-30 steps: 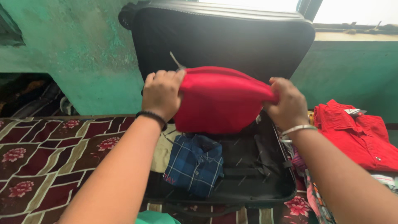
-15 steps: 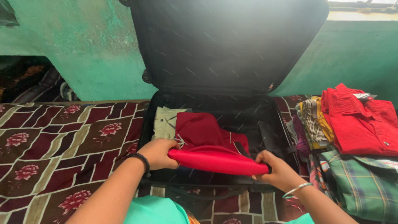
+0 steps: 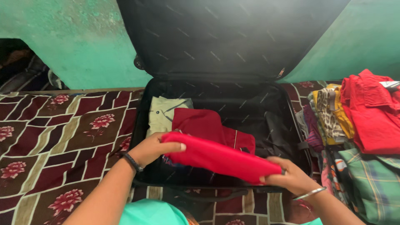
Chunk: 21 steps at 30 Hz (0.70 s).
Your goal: The person unfolds a red garment, a blue checkered shirt, and a light-colored shirt, placing each one onto a stack of clothes next to a suitcase.
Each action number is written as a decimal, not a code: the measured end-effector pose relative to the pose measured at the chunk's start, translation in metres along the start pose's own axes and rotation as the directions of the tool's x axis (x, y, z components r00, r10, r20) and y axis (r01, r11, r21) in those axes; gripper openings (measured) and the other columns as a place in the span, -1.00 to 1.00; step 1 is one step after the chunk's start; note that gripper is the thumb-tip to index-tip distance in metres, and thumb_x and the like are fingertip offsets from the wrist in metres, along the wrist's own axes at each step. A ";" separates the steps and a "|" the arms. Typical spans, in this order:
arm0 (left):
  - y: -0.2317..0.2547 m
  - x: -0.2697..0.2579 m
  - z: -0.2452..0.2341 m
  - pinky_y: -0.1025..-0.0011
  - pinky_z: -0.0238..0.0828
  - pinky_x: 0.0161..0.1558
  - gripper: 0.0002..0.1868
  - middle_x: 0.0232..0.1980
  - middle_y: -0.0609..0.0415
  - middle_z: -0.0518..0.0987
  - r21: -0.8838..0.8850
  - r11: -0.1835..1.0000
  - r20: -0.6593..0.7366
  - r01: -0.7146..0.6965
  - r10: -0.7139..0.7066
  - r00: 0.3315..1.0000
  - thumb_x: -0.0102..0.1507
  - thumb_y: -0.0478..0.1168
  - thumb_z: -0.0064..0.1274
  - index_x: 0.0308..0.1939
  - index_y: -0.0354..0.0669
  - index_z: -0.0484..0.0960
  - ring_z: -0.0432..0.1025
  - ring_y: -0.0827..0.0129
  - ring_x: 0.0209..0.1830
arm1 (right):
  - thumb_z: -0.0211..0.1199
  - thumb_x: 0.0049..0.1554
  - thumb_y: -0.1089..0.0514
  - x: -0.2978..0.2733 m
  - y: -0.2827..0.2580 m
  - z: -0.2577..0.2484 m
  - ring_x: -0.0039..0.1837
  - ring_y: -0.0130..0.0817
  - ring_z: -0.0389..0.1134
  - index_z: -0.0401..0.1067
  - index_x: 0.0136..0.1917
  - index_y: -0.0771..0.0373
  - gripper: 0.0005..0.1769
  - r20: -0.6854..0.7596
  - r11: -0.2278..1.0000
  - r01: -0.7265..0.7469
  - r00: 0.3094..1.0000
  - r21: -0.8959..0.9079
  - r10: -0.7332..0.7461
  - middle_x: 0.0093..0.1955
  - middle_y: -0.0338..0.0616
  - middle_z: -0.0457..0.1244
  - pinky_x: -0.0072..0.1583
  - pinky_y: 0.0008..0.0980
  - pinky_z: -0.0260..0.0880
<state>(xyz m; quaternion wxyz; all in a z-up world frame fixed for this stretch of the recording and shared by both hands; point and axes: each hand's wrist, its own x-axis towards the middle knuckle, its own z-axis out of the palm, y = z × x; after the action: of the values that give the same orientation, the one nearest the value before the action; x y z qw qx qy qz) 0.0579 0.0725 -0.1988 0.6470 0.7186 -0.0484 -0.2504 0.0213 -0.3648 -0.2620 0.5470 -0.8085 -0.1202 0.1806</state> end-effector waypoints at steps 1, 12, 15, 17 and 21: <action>0.001 0.005 0.004 0.41 0.45 0.13 -0.54 0.01 0.01 0.72 -0.015 1.000 -0.051 -0.023 0.022 0.998 0.10 0.00 0.26 0.01 -0.13 0.74 0.57 0.33 0.05 | 0.45 -0.05 0.17 0.004 0.000 0.002 0.07 -0.29 0.40 0.53 0.08 0.28 -0.60 -0.044 0.964 -0.237 0.969 0.118 0.243 -0.02 0.04 0.43 0.18 -0.31 0.32; -0.002 0.101 0.014 0.35 0.47 0.07 -0.22 -0.07 -0.13 0.75 0.067 0.997 -0.494 0.027 0.009 0.870 0.17 0.32 0.06 -0.02 -0.42 0.75 0.62 0.21 -0.03 | 0.24 0.19 -0.12 0.095 0.011 0.025 0.03 -0.44 0.43 0.48 0.17 0.30 -0.53 -0.472 0.772 0.039 0.810 0.635 0.347 0.06 -0.18 0.41 0.08 -0.39 0.41; -0.018 0.110 -0.003 0.34 0.38 0.26 0.01 0.27 -0.09 0.48 -0.004 1.000 -0.316 0.030 -0.030 0.948 0.19 0.26 0.18 0.42 -0.34 0.08 0.44 0.28 0.27 | 0.22 0.20 -0.20 0.113 0.018 0.018 0.04 -0.39 0.44 0.45 0.19 0.28 -0.46 -0.444 0.750 -0.071 0.768 0.658 0.462 0.08 -0.15 0.41 0.09 -0.36 0.42; -0.034 0.105 -0.003 0.32 0.34 0.27 0.06 0.31 -0.16 0.46 0.063 0.992 -0.235 -0.109 0.121 0.964 0.07 0.15 0.27 0.42 -0.37 0.09 0.41 0.22 0.29 | 0.22 0.23 -0.25 0.117 0.025 0.013 0.02 -0.30 0.40 0.42 0.28 0.29 -0.39 -0.368 0.727 -0.145 0.786 0.671 0.497 0.10 -0.09 0.40 0.04 -0.30 0.35; -0.054 0.096 0.004 0.29 0.36 0.28 -0.12 0.28 -0.25 0.55 0.218 0.938 -0.296 -0.268 0.325 0.898 0.18 0.07 0.23 0.39 -0.41 0.25 0.48 0.11 0.29 | 0.33 0.09 -0.09 0.107 0.026 0.010 0.09 -0.24 0.41 0.29 0.39 0.15 -0.34 -0.194 0.705 -0.283 0.835 0.651 0.515 0.17 -0.09 0.38 0.05 -0.25 0.38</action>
<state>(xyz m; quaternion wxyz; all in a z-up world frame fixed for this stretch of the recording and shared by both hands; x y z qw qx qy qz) 0.1257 0.0393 -0.2792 0.6124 0.7871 -0.0708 -0.0203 0.1144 -0.3243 -0.3064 0.7317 -0.6190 0.2269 0.1731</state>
